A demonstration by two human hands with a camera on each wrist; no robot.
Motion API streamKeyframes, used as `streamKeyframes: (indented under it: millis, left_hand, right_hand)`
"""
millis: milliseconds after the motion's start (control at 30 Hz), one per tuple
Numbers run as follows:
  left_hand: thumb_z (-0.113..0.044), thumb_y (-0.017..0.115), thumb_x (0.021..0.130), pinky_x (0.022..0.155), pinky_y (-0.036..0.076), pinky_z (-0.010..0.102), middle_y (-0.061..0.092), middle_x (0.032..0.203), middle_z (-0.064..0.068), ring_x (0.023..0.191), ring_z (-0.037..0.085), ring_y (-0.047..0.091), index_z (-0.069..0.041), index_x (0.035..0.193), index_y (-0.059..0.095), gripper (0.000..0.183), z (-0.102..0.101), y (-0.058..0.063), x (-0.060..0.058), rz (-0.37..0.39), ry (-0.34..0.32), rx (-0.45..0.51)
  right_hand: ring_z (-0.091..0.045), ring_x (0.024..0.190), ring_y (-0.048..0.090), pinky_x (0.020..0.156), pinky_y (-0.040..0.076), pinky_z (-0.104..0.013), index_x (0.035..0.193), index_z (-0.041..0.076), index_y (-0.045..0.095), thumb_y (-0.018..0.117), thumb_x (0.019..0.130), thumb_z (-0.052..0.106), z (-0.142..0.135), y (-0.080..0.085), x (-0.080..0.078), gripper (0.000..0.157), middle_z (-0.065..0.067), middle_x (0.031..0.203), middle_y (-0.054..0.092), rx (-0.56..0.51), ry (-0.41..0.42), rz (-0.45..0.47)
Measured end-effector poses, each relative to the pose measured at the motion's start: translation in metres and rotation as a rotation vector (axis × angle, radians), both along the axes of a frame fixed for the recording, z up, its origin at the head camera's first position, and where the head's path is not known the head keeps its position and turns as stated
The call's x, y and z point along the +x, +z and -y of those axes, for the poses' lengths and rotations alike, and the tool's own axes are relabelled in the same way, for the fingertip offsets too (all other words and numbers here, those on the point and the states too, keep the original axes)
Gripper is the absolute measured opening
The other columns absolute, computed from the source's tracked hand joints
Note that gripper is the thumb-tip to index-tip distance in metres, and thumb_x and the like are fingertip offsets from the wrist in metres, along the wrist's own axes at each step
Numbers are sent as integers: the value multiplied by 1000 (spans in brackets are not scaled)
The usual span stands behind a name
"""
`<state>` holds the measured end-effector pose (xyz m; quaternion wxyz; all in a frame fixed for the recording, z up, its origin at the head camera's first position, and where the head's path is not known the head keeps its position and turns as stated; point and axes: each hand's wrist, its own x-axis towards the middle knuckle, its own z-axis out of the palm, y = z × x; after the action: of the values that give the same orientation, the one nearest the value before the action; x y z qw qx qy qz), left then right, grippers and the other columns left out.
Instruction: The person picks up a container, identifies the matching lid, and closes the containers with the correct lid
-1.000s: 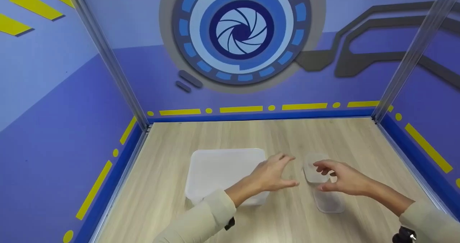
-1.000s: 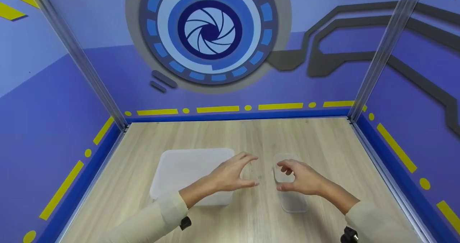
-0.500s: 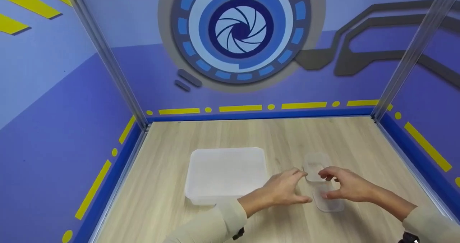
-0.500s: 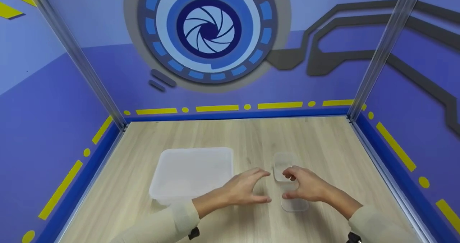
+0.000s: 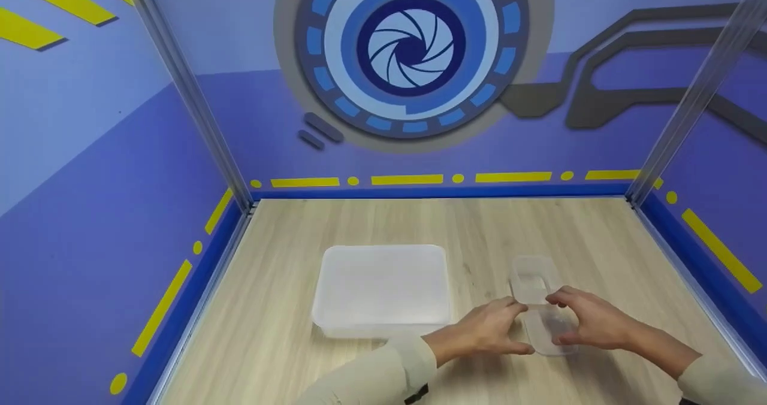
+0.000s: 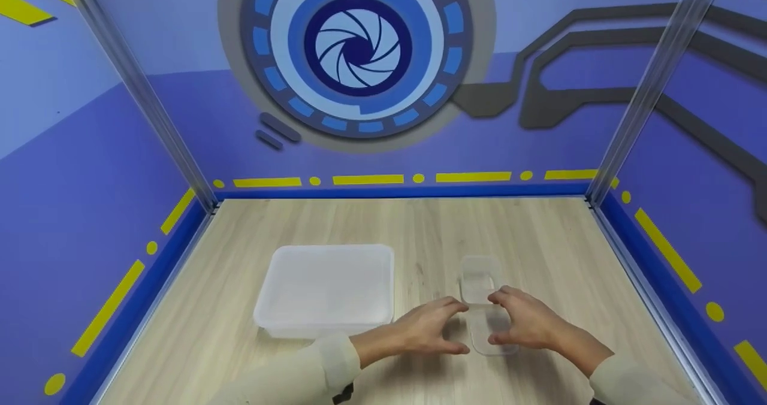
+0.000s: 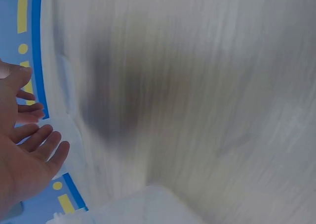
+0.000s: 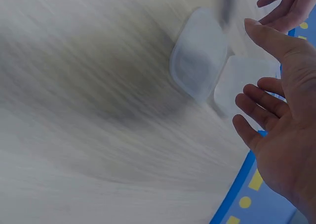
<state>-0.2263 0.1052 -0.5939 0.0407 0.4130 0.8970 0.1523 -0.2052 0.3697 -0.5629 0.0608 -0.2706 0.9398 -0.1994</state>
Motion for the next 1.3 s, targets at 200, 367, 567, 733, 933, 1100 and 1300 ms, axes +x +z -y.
streamKeyframes:
  millis: [200,367,567,733,933,1100,1300]
  left_hand:
    - [-63,80,87,100,48,17,60,135,-12,125,3,56,-20,149,57,79,-8,-14,4,-27,23,47]
    - [-62,80,88,102,47,18,59,138,-12,126,3,56,-21,148,56,77,-15,-24,8,-50,40,31]
    - [-59,79,90,102,46,17,56,142,-13,128,2,55,-21,149,55,74,-24,-30,10,-16,75,8]
    - [-62,83,85,102,47,19,55,141,-14,127,2,53,-23,149,54,80,-31,-30,12,12,121,-20]
    - [-63,82,86,101,47,22,54,140,-14,125,3,51,-23,148,54,78,-36,-35,15,-42,146,-76]
    - [-63,81,86,96,47,23,55,138,-13,123,4,51,-22,146,55,78,-41,-39,16,-86,154,-100]
    - [-64,81,86,91,47,25,57,137,-13,121,5,51,-23,145,55,76,-43,-40,15,-105,166,-92]
  right_hand:
    - [-41,114,65,87,57,-58,136,-2,63,92,80,44,-6,-11,3,78,-15,129,64,45,11,-17]
    - [-41,118,64,90,56,-59,136,-4,62,93,77,47,-15,-25,7,84,-17,131,63,97,8,-56]
    - [-36,115,64,91,56,-55,134,-5,64,95,74,50,-23,-38,10,86,-12,128,64,106,-7,-78]
    - [-36,116,63,91,57,-54,134,-5,63,95,73,47,-24,-43,10,86,-14,129,63,127,-12,-93]
    - [-37,115,63,91,56,-54,134,-5,63,94,75,47,-24,-47,11,85,-15,129,62,125,-9,-121]
    - [-37,115,64,91,55,-55,134,-5,64,93,76,49,-23,-50,11,84,-14,128,63,125,-16,-117]
    - [-38,115,64,92,55,-56,133,-4,64,93,76,48,-22,-50,11,83,-14,129,64,120,-32,-106]
